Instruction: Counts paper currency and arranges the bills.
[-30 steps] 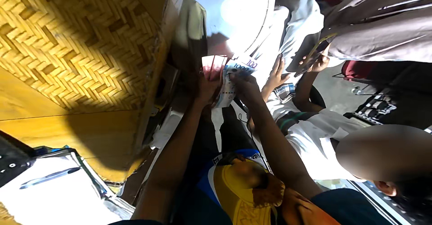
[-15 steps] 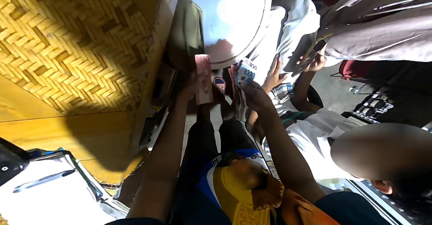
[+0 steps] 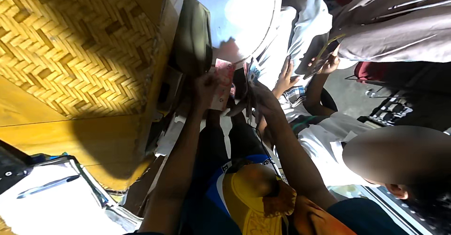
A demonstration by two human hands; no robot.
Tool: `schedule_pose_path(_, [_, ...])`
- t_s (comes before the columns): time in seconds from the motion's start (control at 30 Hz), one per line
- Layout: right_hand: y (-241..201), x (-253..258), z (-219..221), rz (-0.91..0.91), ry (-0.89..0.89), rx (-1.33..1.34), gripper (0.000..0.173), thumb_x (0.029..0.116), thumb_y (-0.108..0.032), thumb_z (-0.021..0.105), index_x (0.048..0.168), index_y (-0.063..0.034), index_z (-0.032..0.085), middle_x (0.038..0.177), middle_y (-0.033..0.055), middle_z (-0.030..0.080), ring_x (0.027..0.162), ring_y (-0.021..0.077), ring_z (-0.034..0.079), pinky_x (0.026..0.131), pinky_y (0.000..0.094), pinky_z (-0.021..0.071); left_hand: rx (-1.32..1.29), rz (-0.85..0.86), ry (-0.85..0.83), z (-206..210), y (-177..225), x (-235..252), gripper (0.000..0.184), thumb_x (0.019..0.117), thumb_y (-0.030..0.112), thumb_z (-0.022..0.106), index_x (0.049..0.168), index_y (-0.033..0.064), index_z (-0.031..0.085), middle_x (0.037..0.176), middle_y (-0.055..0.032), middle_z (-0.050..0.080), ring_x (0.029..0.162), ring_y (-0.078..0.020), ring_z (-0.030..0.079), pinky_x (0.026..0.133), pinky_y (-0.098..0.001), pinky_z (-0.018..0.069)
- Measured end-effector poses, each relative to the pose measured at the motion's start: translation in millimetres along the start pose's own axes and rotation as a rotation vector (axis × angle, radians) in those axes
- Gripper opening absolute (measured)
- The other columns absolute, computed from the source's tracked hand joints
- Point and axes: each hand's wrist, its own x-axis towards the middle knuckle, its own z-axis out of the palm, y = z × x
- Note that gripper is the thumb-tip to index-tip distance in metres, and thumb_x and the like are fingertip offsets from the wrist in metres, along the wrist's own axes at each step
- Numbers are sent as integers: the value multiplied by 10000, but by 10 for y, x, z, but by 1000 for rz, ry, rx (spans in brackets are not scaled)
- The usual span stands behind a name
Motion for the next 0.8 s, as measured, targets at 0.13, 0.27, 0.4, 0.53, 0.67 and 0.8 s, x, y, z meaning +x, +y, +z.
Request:
schedule_pose_path(0.13, [12, -27, 77, 87, 43, 24, 223, 1054, -31, 416, 1199, -83, 577, 964, 9, 722, 849, 77, 706, 803, 263, 605, 56, -22, 28, 26, -7, -28, 274, 972, 135, 692, 1163, -61, 682, 995, -156, 724, 850, -151, 683, 821, -340, 571])
schedule_pose_path(0.27, [83, 27, 219, 66, 239, -72, 236, 1042, -19, 509, 1275, -39, 544, 968, 40, 695, 812, 102, 694, 765, 291, 608, 126, 43, -65, 24, 79, -94, 293, 1064, 172, 553, 1185, -61, 683, 1050, -178, 719, 924, -179, 677, 888, -363, 540])
schedule_pose_path(0.4, [255, 122, 258, -145, 322, -365, 275, 986, -21, 613, 1249, 22, 545, 980, 62, 670, 803, 86, 668, 741, 281, 597, 48, 15, -125, 162, 180, -189, 370, 1108, 226, 438, 1183, -78, 636, 965, -143, 651, 827, -139, 593, 796, -326, 509])
schedule_pose_path(0.53, [360, 143, 301, -192, 288, -587, 464, 965, -85, 636, 1374, 54, 467, 1207, 182, 591, 1037, 173, 634, 881, 331, 568, -5, -52, -142, 369, 46, -217, 404, 1078, 121, 472, 1425, -85, 469, 1231, -258, 629, 1104, -279, 636, 976, -434, 514])
schedule_pose_path(0.67, [407, 105, 274, -315, 151, -920, 773, 994, -114, 616, 1597, 62, 167, 1548, 297, 391, 1379, 286, 498, 1129, 380, 440, -189, -241, 5, 552, -121, -313, 485, 1110, 233, 410, 1533, -4, 392, 1465, -226, 514, 1324, -273, 530, 1107, -458, 439])
schedule_pose_path(0.8, [359, -7, 178, -206, 81, -1145, 507, 976, -161, 674, 1424, 28, 529, 1160, 243, 696, 1002, 331, 708, 901, 530, 561, -657, -302, 267, 574, -54, -406, 368, 1097, 78, 379, 1449, -28, 397, 1275, -129, 555, 1093, -118, 578, 963, -301, 507])
